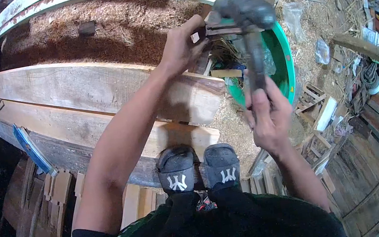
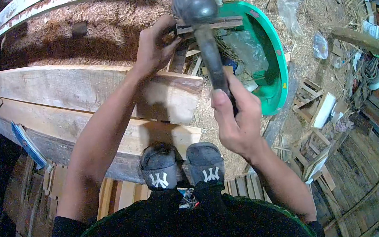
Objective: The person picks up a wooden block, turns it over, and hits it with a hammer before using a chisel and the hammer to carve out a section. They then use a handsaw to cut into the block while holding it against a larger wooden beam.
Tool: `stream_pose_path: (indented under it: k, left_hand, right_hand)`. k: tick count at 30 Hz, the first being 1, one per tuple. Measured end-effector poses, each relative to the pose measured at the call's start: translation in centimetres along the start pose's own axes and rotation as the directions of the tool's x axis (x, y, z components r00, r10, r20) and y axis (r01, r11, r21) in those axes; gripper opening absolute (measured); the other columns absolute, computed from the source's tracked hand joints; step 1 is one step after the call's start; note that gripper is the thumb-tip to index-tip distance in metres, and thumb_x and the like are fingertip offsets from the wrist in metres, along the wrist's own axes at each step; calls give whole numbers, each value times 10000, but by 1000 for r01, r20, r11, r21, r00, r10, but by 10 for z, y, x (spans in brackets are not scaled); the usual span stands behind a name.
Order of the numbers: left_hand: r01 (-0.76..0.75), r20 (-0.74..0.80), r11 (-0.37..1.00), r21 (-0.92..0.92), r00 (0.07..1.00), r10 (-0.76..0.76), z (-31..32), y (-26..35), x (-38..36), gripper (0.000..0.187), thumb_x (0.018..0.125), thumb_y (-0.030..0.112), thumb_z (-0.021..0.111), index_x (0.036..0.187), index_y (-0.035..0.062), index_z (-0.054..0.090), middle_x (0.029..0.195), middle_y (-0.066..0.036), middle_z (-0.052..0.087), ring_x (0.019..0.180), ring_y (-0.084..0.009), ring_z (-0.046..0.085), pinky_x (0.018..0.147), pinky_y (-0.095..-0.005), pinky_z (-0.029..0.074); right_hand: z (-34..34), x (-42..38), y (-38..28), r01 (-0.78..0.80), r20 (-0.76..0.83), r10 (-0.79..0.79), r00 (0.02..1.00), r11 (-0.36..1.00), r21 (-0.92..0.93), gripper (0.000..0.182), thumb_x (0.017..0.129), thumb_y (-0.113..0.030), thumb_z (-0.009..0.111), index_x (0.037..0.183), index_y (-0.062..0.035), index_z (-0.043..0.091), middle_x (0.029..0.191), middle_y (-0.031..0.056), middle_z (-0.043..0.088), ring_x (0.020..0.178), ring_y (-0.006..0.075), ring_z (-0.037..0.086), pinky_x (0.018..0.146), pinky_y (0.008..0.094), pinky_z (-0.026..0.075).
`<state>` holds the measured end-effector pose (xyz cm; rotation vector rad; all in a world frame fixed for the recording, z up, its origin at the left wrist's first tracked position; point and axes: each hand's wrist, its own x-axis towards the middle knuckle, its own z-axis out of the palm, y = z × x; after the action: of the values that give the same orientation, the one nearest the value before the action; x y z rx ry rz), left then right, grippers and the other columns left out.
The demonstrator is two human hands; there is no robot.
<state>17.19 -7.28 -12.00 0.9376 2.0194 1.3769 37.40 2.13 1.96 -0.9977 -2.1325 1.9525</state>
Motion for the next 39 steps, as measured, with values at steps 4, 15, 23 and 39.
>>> stream_pose_path:
  k: [4, 15, 23, 39]
  left_hand:
    - [-46, -24, 999, -2, 999, 46, 3, -1, 0, 337, 775, -54, 757, 1051, -5, 569, 905, -176, 631, 830, -174, 643, 792, -310, 524]
    - [-166, -40, 985, 42, 985, 168, 8, -5, 1, 319, 779, 49, 793, 1016, 60, 581, 856, -116, 698, 667, -265, 673, 633, -356, 526]
    - [-214, -115, 975, 62, 969, 220, 4, 3, -3, 350, 762, 62, 802, 1027, 62, 574, 885, -167, 705, 800, -388, 700, 659, -424, 545]
    - [-144, -43, 973, 180, 987, 153, 4, -15, -6, 347, 749, 106, 809, 1028, 90, 604, 851, -164, 682, 801, -390, 677, 690, -441, 532]
  right_hand:
    - [2, -10, 1, 211, -50, -212, 976, 977, -26, 470, 1078, -297, 450, 1359, 77, 487, 764, 17, 526, 564, 35, 454, 484, 183, 342]
    - [-5, -10, -18, 66, -38, -68, 997, 997, -43, 419, 1058, -270, 497, 1339, 41, 528, 704, 4, 530, 543, 67, 470, 488, 226, 367]
    - [1, -3, 28, 155, 13, -160, 987, 925, -348, 372, 986, -98, 581, 1326, 53, 559, 698, 93, 597, 577, 149, 552, 566, 295, 458]
    - [5, -7, 39, 109, 17, -110, 994, 934, -340, 447, 1057, -256, 504, 1427, -6, 488, 680, 5, 513, 549, 93, 502, 498, 238, 409]
